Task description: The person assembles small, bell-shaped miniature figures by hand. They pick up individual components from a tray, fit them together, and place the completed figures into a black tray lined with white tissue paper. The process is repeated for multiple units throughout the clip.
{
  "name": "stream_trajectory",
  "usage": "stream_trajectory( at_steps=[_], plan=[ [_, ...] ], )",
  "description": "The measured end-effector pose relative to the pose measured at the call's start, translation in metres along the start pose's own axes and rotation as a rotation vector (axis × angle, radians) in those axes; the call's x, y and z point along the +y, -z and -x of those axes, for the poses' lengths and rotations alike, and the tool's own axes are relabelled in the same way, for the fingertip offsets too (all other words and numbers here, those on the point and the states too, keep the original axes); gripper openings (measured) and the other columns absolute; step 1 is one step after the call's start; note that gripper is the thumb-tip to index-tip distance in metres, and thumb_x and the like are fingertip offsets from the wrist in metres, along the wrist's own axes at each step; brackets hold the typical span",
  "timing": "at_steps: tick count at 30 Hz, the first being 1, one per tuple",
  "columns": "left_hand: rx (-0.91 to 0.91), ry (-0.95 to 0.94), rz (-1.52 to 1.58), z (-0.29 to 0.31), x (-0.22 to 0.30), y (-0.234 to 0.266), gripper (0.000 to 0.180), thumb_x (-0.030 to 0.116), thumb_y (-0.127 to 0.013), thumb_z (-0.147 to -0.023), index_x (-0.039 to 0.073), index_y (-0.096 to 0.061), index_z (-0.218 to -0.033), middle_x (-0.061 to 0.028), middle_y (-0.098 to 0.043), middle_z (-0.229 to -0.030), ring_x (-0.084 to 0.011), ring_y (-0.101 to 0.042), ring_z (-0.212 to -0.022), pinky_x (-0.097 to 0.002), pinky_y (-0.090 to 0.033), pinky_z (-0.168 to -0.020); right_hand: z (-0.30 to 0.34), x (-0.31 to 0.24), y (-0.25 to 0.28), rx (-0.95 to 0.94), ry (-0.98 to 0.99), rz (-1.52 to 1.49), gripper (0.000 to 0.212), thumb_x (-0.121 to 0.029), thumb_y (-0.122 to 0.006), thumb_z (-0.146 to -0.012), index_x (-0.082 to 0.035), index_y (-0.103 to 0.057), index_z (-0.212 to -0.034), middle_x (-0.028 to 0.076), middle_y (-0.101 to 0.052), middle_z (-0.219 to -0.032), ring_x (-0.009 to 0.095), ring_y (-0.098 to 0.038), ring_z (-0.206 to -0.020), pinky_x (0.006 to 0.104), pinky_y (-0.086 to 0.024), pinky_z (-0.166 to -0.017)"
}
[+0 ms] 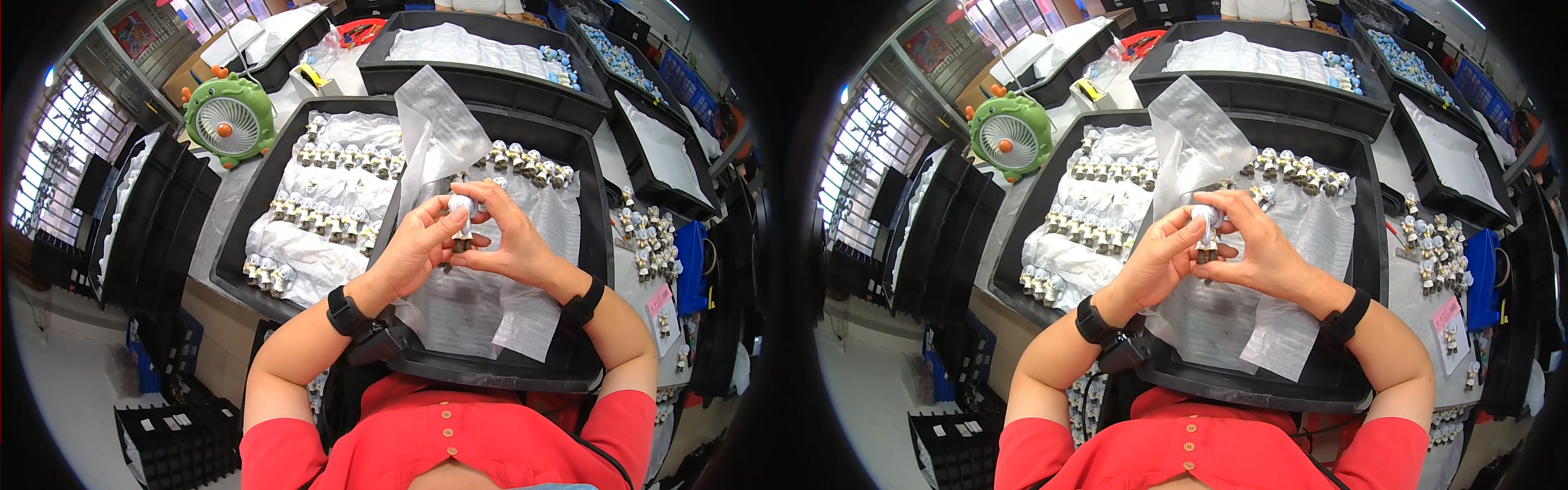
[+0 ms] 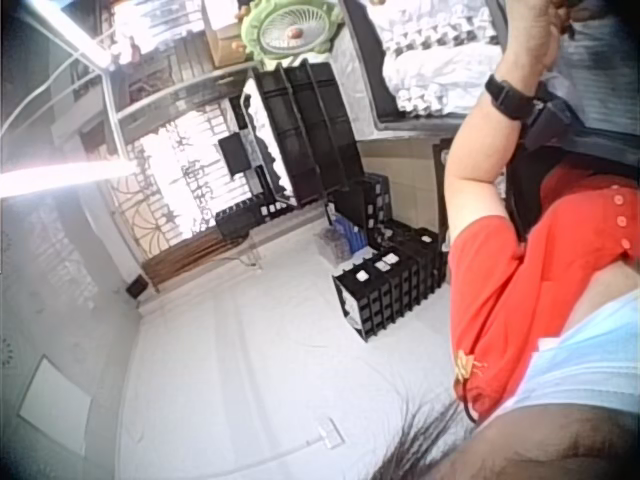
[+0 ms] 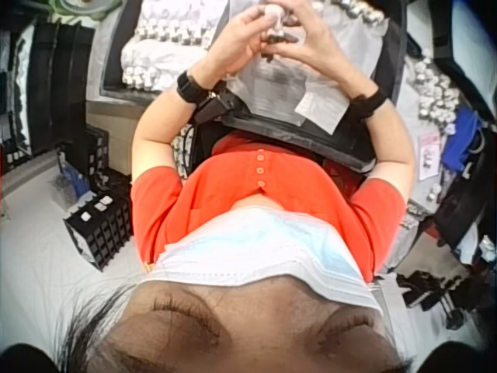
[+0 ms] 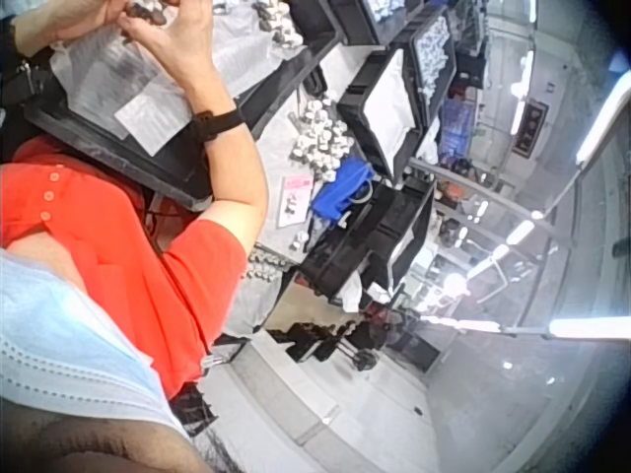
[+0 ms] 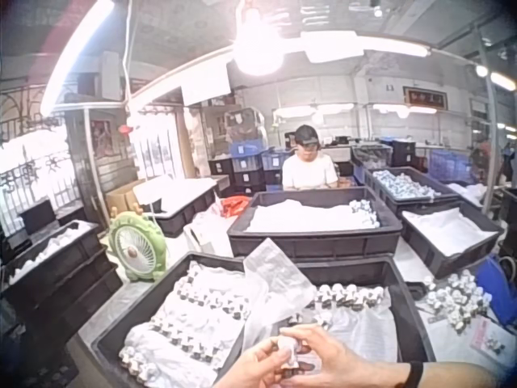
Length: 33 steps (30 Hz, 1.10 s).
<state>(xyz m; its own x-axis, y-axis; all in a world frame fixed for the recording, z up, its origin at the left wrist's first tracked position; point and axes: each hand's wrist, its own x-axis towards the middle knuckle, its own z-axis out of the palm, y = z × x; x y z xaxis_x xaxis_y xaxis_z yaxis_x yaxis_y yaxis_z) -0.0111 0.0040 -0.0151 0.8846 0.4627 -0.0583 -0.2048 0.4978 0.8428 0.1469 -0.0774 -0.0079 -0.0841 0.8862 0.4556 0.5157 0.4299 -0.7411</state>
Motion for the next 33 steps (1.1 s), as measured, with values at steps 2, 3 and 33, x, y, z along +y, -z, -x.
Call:
stream_trajectory(
  at_steps=[2,3,33],
  plan=[
    [-0.005,-0.001,0.001,0.0001,-0.0001,0.0005,0.041,0.027,-0.053,-0.092,0.004,-0.040,-0.124,-0.0125,-0.053,-0.112,-0.0247,-0.061,-0.097,-0.0332,-0.054,-0.076,-0.0001,0.0000,-0.0002,0.002,-0.001,0.001,0.070,-0.017,-0.078,-0.066,-0.009,-0.045,-0.127,0.010,-0.047,-0.120,0.021,-0.051,-0.105,0.0301,-0.047,-0.083],
    [-0.004,0.000,0.000,0.0002,0.0000,0.0003,0.041,0.027,-0.053,-0.092,0.004,-0.040,-0.124,-0.0123,-0.053,-0.112,-0.0245,-0.061,-0.097,-0.0329,-0.054,-0.075,-0.0001,0.0001,-0.0002,0.000,-0.001,0.002,0.070,-0.017,-0.078,-0.066,-0.009,-0.045,-0.127,0.010,-0.047,-0.120,0.021,-0.051,-0.105,0.0302,-0.047,-0.083],
    [0.005,0.010,-0.058,0.0001,0.0016,-0.0009,0.041,0.029,-0.050,-0.093,0.004,-0.040,-0.124,-0.0096,-0.052,-0.110,-0.0206,-0.061,-0.092,-0.0288,-0.052,-0.074,0.0012,0.0004,-0.0019,-0.020,-0.041,-0.001,0.071,-0.018,-0.079,-0.067,-0.010,-0.043,-0.128,0.011,-0.046,-0.120,0.022,-0.051,-0.107,0.0321,-0.048,-0.085]
  ],
)
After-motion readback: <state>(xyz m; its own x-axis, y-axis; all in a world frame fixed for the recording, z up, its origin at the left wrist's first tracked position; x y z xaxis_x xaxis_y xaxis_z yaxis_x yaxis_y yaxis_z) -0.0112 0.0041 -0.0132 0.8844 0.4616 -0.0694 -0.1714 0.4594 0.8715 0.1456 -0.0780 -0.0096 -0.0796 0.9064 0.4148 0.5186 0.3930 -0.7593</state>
